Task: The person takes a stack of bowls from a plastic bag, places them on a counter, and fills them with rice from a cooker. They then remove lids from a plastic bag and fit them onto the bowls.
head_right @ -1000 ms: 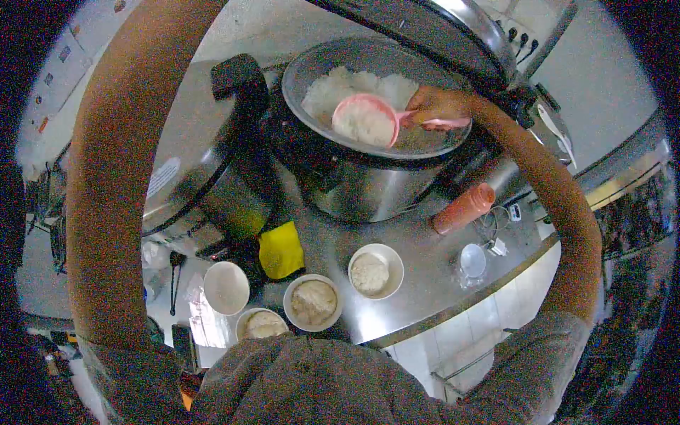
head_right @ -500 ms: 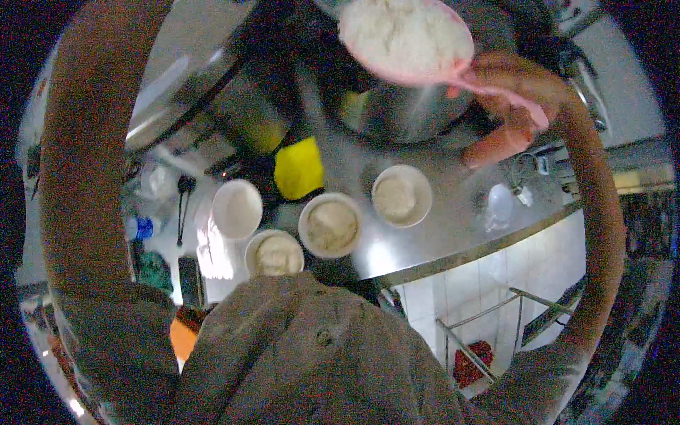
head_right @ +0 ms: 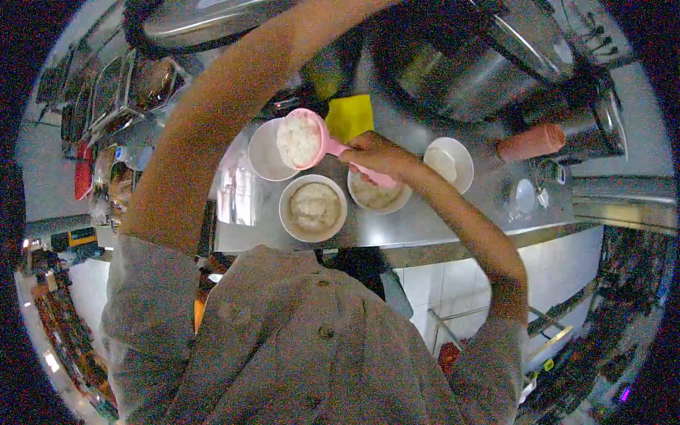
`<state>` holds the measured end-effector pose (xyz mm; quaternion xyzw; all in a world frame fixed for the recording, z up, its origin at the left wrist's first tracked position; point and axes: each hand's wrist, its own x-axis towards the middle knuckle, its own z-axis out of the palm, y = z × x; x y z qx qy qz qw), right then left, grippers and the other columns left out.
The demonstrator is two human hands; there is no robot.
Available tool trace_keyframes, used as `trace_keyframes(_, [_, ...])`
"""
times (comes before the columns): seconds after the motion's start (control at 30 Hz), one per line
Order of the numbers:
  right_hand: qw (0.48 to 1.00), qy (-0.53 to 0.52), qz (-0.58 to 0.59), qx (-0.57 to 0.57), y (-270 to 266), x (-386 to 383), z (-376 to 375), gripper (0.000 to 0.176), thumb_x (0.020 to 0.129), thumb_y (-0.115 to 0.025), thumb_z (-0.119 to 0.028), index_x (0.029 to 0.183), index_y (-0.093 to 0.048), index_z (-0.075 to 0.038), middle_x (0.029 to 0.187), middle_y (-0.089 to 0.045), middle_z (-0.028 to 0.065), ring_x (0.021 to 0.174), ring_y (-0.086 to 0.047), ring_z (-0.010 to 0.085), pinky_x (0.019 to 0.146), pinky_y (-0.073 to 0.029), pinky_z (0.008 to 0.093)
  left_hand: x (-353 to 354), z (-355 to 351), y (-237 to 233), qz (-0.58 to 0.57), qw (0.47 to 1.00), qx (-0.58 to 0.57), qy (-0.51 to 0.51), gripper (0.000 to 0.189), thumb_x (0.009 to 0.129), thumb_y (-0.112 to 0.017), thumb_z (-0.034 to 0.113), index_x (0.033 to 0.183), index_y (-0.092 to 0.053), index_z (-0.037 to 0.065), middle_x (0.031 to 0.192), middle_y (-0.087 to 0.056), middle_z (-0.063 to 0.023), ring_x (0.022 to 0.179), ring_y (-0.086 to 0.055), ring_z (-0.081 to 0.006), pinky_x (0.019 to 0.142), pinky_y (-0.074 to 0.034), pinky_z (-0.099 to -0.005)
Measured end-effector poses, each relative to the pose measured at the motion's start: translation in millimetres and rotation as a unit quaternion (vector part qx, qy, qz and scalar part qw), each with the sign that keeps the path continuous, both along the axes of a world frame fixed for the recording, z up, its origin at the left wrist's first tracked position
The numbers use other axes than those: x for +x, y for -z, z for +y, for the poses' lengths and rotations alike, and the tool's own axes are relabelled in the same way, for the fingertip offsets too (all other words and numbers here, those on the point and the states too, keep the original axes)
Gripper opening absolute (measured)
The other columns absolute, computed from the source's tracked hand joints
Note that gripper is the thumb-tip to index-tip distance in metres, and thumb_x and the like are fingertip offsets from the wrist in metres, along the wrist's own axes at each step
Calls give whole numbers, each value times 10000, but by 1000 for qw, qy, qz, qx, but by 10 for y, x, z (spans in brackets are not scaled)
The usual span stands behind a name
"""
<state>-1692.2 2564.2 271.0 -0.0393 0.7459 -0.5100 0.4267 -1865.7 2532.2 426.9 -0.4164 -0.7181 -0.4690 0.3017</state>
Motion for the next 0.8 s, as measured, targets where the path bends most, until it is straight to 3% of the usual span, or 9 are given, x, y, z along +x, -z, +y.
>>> trace_keyframes(0.07, [990, 0, 133, 37, 194, -29, -199, 200, 811, -568, -233, 889, -566, -49, 626, -523, 44, 470, -504, 139, 418, -404, 292, 324, -290, -1, 49, 999, 13, -21, 550, 881, -471, 368, 1050, -417, -153, 1015, -458, -362, 935, -469, -475, 820, -408, -449])
trace_keyframes(0.2, [864, 10, 469, 181, 546, 169, -704, 308, 799, -554, -152, 1087, -535, -46, 751, -566, 162, 629, -571, 291, 559, -459, 400, 1433, -1464, -29, -51, 996, 12, 75, 438, 848, -563, 268, 1107, -435, -61, 1138, -434, -268, 1047, -450, -397, 898, -362, -422])
trace_keyframes(0.23, [817, 7, 535, 215, 620, 223, -773, 347, 797, -548, -132, 1133, -520, -51, 790, -570, 189, 681, -579, 330, 604, -466, 423, 1553, -1712, 147, -15, 1000, 19, 1, 338, 871, -530, 243, 1068, -493, -29, 1041, -520, -181, 947, -525, -295, 836, -413, -359])
trace_keyframes(0.27, [841, -17, 487, 234, 634, 237, -814, 407, 794, -554, -117, 1195, -489, -87, 870, -568, 206, 795, -562, 366, 680, -456, 436, 1656, -1952, 370, 23, 997, 26, -74, 260, 893, -496, 218, 1029, -551, 3, 944, -606, -95, 847, -600, -193, 773, -465, -296])
trace_keyframes(0.3, [837, 3, 496, 233, 603, 251, -831, 414, 794, -556, -118, 1202, -491, -96, 868, -572, 204, 785, -567, 362, 676, -458, 433, 1810, -2223, 469, -7, 993, 44, -111, 223, 816, -584, 154, 967, -562, -9, 952, -597, -121, 881, -582, -198, 781, -451, -284])
trace_keyframes(0.47, [816, 14, 525, 242, -127, 272, -811, 398, 796, -536, -136, 1185, -499, -58, 780, -591, 190, 707, -593, 353, 624, -478, 440, 2465, -3095, 1334, -319, 874, 254, -264, 297, 959, -354, 237, 1018, -532, 7, 953, -562, -86, 792, -570, -152, 741, -461, -286])
trace_keyframes(0.53, [833, -26, 484, 268, -167, 294, -878, 314, 798, -529, -146, 1097, -545, -51, 784, -610, 187, 720, -605, 350, 629, -484, 434, 2616, -3175, 1686, -401, 841, 226, -284, 328, 958, -350, 287, 1026, -522, 16, 965, -559, -96, 786, -579, -157, 727, -467, -285])
trace_keyframes(0.63, [819, -83, 445, 352, 262, 207, -986, 356, 788, -545, -148, 1144, -559, -170, 821, -615, 179, 760, -600, 349, 663, -466, 437, 2663, -2985, 2365, -546, 773, 285, -149, 400, 936, -394, 357, 1178, -432, 41, 1063, -520, -100, 788, -604, -197, 722, -476, -304])
trace_keyframes(0.8, [848, -54, 428, 308, -411, 252, -1049, 318, 757, -557, -144, 1074, -579, -150, 820, -615, 171, 764, -598, 350, 669, -471, 441, 2678, -2624, 2512, -669, 669, 312, -87, 497, 886, -477, 278, 1299, -331, 43, 1160, -451, -151, 915, -595, -252, 772, -489, -323])
